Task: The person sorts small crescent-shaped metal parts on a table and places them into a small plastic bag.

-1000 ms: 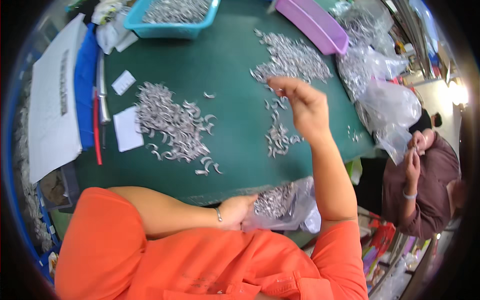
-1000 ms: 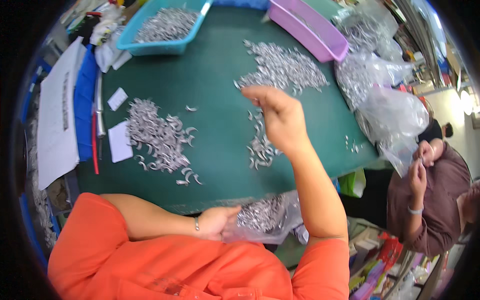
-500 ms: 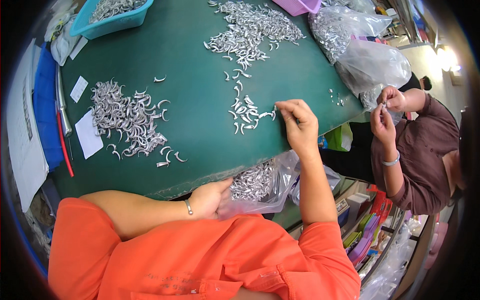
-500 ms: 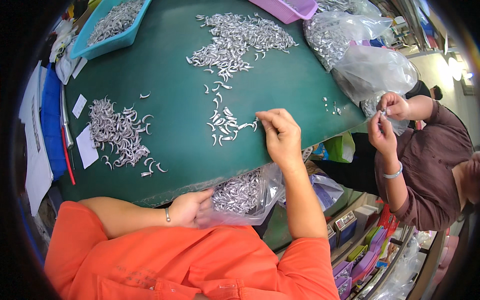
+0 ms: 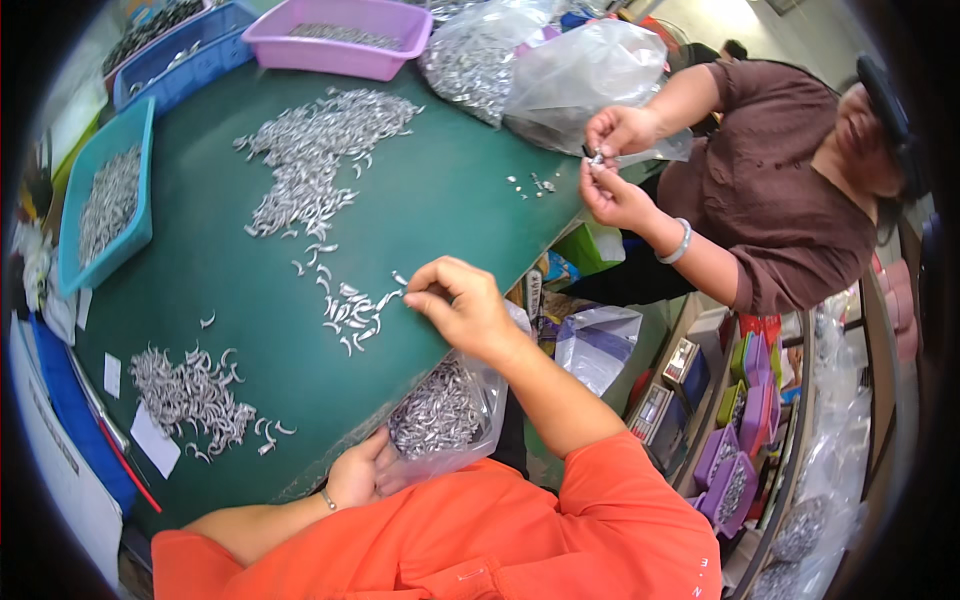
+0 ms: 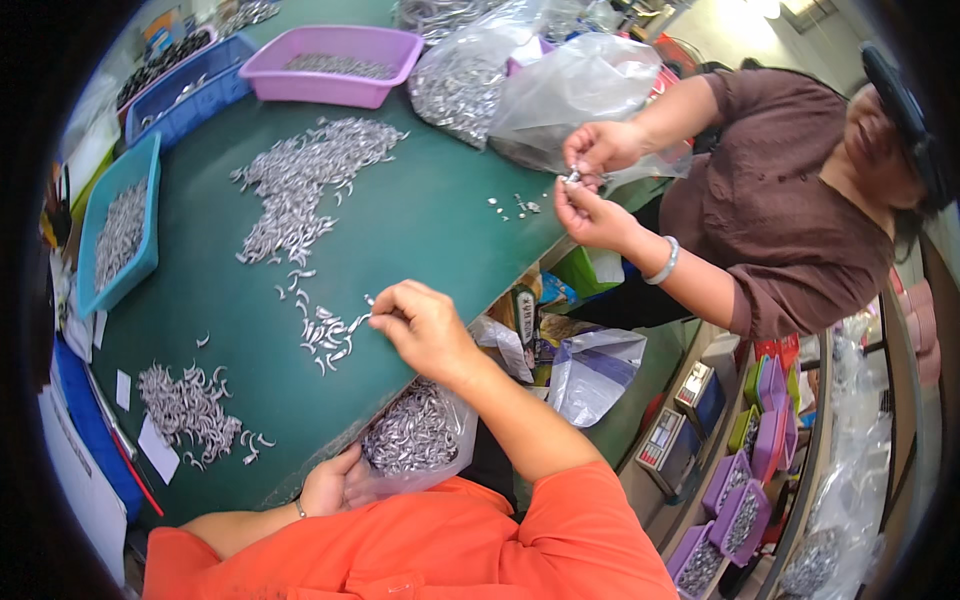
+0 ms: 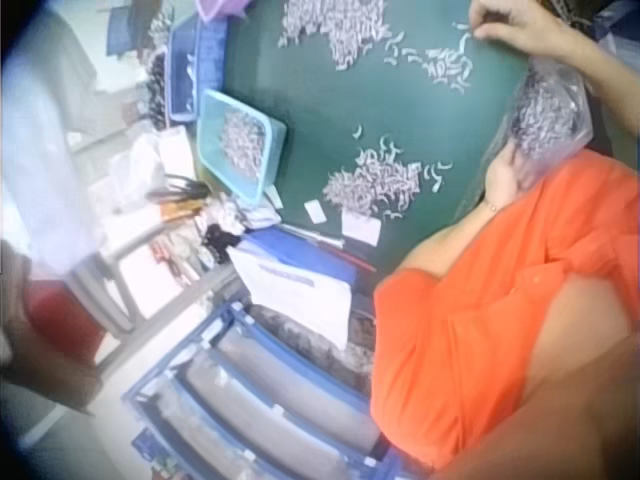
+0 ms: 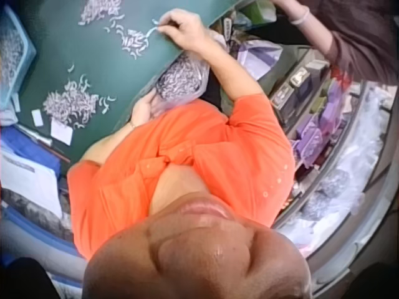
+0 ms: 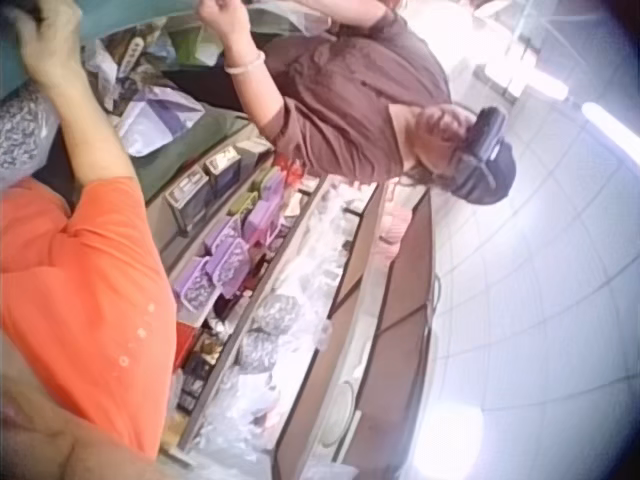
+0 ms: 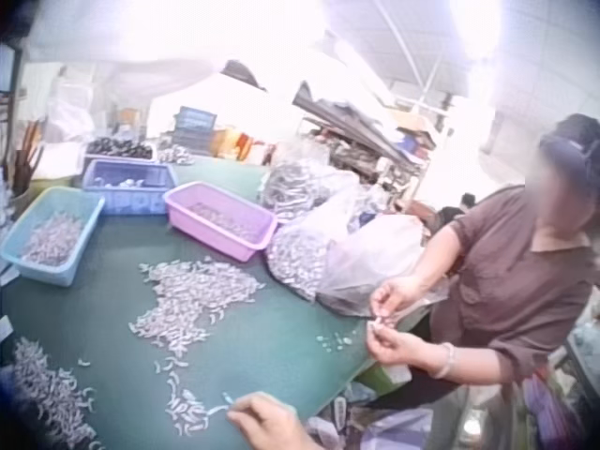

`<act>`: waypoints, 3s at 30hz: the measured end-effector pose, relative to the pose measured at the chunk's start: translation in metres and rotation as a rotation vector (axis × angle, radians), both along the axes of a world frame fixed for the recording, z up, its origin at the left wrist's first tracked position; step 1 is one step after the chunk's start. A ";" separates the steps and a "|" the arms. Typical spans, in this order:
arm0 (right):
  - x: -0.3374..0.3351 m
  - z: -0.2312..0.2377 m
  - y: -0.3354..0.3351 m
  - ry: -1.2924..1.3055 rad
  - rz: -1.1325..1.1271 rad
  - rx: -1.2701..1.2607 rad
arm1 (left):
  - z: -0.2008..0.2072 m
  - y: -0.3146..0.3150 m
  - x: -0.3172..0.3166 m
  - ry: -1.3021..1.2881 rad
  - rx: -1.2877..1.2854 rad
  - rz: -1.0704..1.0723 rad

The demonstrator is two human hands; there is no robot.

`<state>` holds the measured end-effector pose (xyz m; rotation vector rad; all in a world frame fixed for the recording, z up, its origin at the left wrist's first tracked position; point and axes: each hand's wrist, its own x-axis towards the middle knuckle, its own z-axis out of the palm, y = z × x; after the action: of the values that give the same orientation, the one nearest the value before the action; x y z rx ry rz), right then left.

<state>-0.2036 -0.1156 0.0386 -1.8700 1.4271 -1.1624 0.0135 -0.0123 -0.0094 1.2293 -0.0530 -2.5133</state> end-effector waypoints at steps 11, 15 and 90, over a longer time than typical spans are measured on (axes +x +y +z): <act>-0.051 0.017 0.035 0.131 -0.173 0.025 | -0.017 0.001 0.006 0.003 -0.126 -0.078; -0.091 0.030 0.033 0.307 -0.410 -0.004 | -0.017 0.000 0.009 0.026 -0.035 -0.077; -0.023 -0.003 0.060 0.226 0.361 0.065 | 0.003 0.000 -0.002 0.085 -0.131 -0.062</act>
<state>-0.2268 -0.0556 0.0353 -2.1525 1.1544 -0.7421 0.0119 -0.0123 -0.0062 1.0835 -0.2346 -2.5667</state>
